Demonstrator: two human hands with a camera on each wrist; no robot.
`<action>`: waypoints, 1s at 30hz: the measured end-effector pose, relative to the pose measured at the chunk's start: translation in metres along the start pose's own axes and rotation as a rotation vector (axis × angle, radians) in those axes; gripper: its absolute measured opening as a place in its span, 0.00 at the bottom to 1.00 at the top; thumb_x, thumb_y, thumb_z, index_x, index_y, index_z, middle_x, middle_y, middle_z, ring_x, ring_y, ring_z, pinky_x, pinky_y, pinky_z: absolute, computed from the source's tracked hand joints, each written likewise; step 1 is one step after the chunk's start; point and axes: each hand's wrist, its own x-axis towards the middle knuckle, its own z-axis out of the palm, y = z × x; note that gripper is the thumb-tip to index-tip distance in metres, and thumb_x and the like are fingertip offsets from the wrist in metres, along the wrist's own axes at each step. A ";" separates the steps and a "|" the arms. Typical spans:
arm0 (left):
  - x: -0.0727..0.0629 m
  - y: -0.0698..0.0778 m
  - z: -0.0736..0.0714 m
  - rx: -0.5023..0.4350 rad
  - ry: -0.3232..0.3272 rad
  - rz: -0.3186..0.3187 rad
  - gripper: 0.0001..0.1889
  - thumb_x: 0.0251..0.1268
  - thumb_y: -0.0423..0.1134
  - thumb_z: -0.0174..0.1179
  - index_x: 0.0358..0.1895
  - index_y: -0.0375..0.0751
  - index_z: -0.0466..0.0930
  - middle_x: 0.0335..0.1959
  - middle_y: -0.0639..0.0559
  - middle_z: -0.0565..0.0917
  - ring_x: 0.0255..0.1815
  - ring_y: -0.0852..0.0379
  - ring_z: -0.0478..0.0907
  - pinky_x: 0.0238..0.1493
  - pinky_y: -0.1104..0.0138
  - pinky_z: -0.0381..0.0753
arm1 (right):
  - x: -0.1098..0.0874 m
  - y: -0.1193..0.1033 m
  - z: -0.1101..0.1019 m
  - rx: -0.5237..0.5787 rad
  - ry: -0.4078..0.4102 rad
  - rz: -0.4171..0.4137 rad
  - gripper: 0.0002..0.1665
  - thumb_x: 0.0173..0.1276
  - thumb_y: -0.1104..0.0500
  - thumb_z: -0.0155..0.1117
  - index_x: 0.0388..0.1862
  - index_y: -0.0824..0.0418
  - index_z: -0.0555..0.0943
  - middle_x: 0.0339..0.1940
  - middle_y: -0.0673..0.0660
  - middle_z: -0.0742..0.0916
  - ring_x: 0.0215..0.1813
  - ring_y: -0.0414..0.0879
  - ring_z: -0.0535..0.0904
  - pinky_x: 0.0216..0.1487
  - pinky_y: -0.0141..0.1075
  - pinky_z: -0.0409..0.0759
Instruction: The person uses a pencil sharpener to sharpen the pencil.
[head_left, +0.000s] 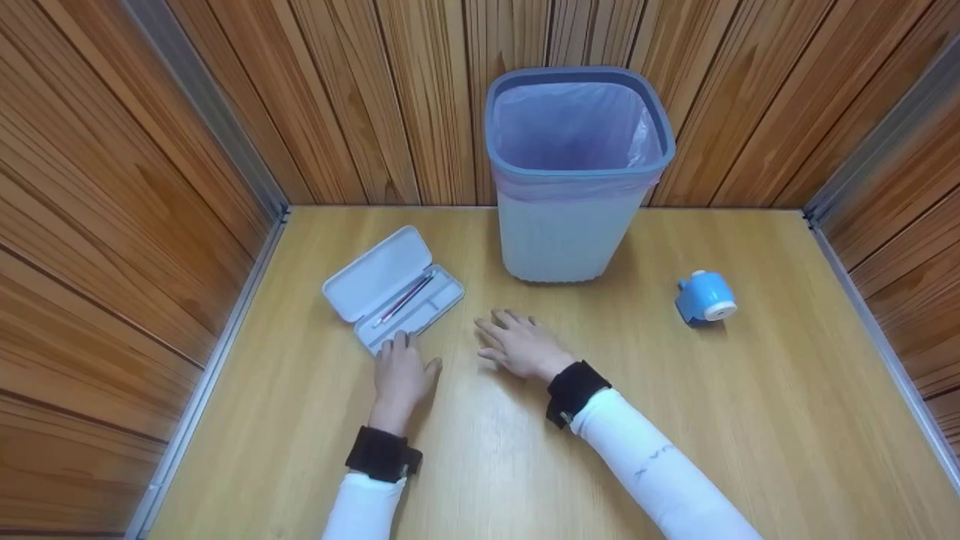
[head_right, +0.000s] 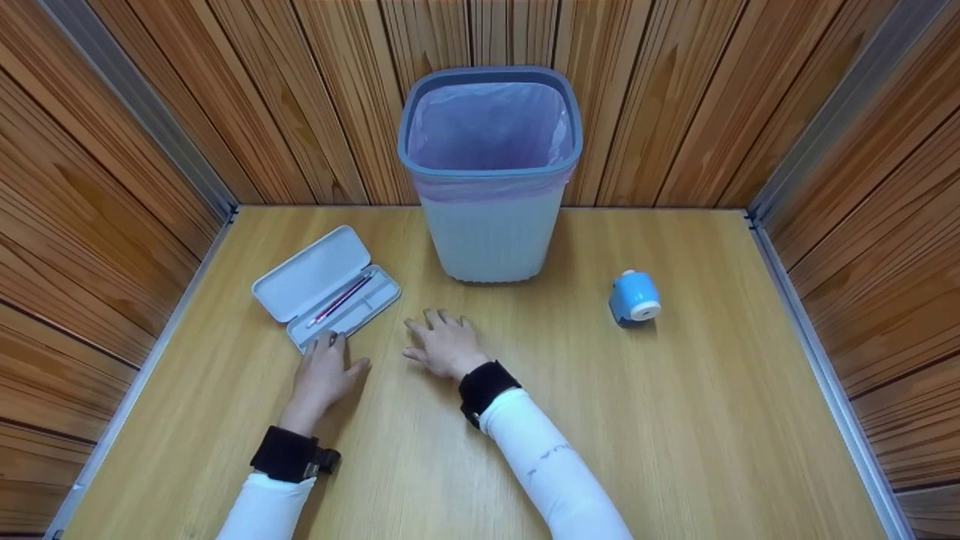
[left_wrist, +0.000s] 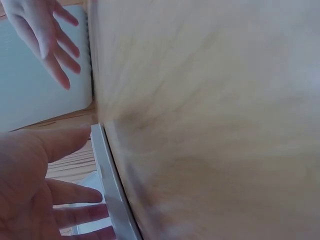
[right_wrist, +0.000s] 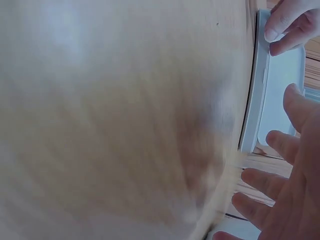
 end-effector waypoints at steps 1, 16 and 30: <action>0.000 0.001 0.000 -0.013 -0.001 -0.005 0.35 0.62 0.50 0.65 0.62 0.24 0.71 0.57 0.32 0.72 0.55 0.36 0.70 0.57 0.48 0.70 | 0.002 -0.001 0.000 0.000 -0.001 -0.001 0.38 0.76 0.34 0.40 0.79 0.47 0.56 0.78 0.60 0.61 0.76 0.59 0.54 0.69 0.61 0.58; -0.001 -0.003 0.001 -0.083 -0.039 0.007 0.32 0.64 0.45 0.65 0.63 0.23 0.70 0.60 0.30 0.70 0.57 0.34 0.68 0.58 0.46 0.70 | 0.023 -0.014 0.000 0.066 0.012 -0.069 0.37 0.77 0.40 0.46 0.79 0.49 0.55 0.79 0.60 0.56 0.78 0.58 0.51 0.70 0.62 0.53; 0.003 -0.012 -0.002 -0.120 -0.052 0.061 0.28 0.65 0.41 0.63 0.62 0.24 0.73 0.60 0.30 0.71 0.59 0.33 0.68 0.61 0.46 0.70 | 0.030 -0.011 0.004 0.051 0.041 -0.062 0.36 0.77 0.44 0.50 0.79 0.51 0.58 0.77 0.59 0.62 0.77 0.56 0.52 0.71 0.61 0.53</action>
